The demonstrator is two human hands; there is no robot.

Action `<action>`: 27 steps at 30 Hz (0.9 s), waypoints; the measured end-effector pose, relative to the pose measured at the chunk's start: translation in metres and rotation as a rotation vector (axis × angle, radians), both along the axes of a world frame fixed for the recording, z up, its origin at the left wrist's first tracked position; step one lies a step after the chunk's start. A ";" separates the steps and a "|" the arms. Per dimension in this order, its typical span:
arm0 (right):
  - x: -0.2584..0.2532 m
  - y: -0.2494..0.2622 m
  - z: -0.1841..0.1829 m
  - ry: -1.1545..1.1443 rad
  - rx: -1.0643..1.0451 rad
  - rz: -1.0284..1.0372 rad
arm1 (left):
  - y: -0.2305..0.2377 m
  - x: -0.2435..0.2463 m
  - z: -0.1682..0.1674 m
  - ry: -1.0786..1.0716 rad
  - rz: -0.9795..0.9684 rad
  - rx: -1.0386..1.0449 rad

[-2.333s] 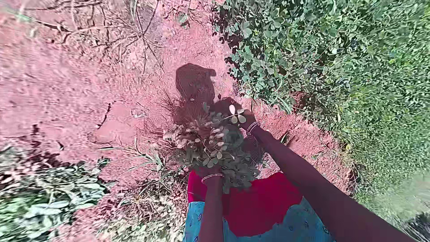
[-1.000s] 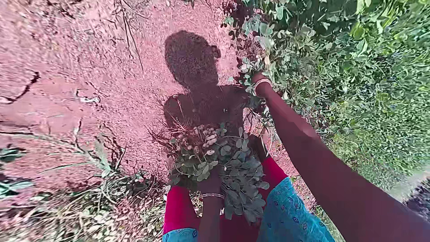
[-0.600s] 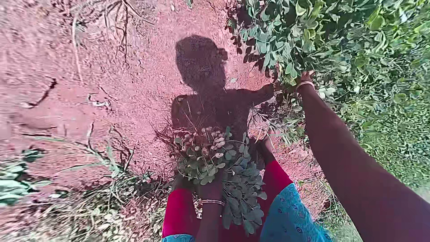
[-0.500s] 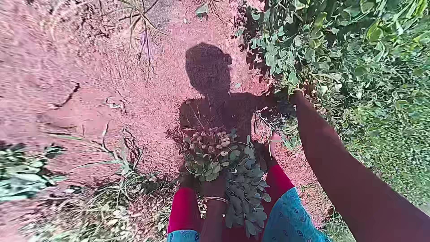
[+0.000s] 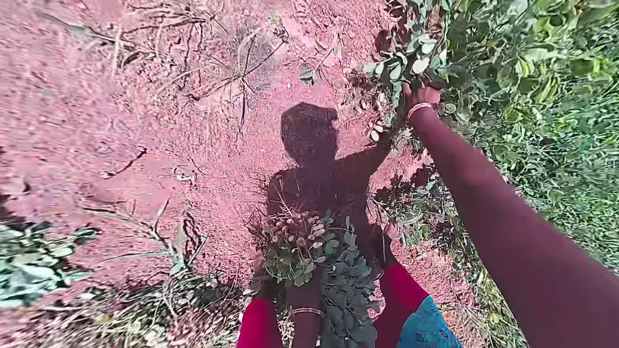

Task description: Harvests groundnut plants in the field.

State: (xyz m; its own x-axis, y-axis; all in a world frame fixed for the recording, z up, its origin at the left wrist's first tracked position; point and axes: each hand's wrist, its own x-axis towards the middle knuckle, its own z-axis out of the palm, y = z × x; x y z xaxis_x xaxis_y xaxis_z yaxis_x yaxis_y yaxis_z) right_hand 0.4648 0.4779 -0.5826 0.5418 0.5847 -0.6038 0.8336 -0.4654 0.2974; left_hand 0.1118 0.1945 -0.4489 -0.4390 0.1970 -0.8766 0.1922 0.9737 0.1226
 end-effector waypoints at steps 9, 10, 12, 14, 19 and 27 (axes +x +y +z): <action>0.019 -0.010 -0.008 0.111 -0.354 -0.001 | -0.004 -0.007 0.008 -0.063 -0.073 0.012; 0.014 -0.008 0.000 0.139 -0.354 -0.003 | -0.003 -0.008 0.010 -0.058 -0.085 -0.011; -0.009 -0.019 0.029 0.205 -0.308 -0.011 | -0.003 -0.009 0.006 -0.032 -0.147 -0.025; -0.049 -0.053 0.061 0.330 -0.297 -0.100 | -0.014 -0.016 -0.003 0.027 -0.217 -0.004; -0.129 -0.183 0.112 0.508 -0.540 -0.384 | -0.021 -0.003 -0.001 0.108 -0.238 -0.070; -0.150 -0.152 0.316 1.082 -0.444 -0.353 | 0.133 0.039 0.157 0.158 -0.381 0.203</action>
State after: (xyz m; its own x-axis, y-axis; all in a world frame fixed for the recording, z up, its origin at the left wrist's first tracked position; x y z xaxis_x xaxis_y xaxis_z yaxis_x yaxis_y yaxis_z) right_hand 0.3147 0.3260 -0.2664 -0.2774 0.1350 -0.9512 0.5979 -0.7508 -0.2809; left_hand 0.1511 0.3275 -0.2923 -0.4267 0.5316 -0.7317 0.5639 0.7889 0.2443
